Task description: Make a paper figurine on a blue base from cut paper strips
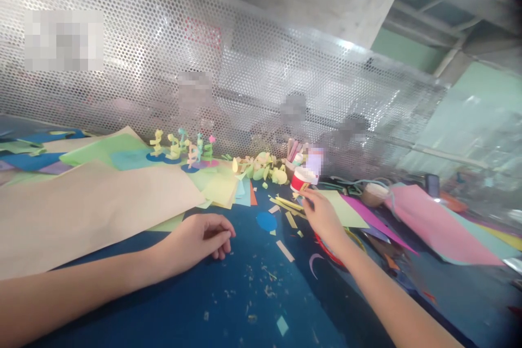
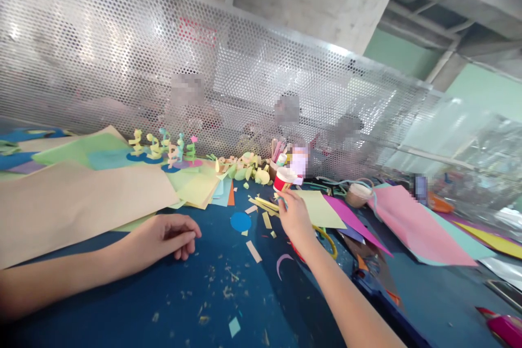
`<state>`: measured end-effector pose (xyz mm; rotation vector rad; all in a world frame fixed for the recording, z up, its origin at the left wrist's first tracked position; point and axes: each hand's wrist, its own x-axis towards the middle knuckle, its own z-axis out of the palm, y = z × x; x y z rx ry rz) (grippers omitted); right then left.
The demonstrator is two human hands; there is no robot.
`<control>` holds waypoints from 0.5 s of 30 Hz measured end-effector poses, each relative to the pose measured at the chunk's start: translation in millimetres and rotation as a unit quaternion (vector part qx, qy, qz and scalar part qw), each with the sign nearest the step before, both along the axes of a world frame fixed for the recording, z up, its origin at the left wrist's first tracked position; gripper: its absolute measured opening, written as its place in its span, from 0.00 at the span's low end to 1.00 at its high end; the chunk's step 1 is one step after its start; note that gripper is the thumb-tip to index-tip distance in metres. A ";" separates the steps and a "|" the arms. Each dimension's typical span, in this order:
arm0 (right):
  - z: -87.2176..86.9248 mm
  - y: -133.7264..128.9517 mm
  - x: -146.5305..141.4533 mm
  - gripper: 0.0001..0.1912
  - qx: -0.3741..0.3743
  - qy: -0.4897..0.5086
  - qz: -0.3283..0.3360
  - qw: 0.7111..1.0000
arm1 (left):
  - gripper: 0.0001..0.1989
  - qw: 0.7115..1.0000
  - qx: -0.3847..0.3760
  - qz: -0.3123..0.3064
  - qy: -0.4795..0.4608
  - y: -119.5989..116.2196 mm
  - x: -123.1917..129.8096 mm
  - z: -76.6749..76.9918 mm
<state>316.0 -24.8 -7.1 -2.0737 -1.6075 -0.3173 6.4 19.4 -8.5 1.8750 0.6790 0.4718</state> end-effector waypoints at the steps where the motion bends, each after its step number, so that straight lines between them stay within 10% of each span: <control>1: 1.7 -1.4 6.0 0.17 -0.006 -0.015 -0.015 1.000 | 0.12 1.000 0.000 0.001 0.000 0.0 0.0 0.0; 15: 0.0 -11.9 42.7 0.17 -0.142 -0.069 -0.129 0.979 | 0.12 1.000 0.007 0.009 -0.002 -2.8 0.4 2.9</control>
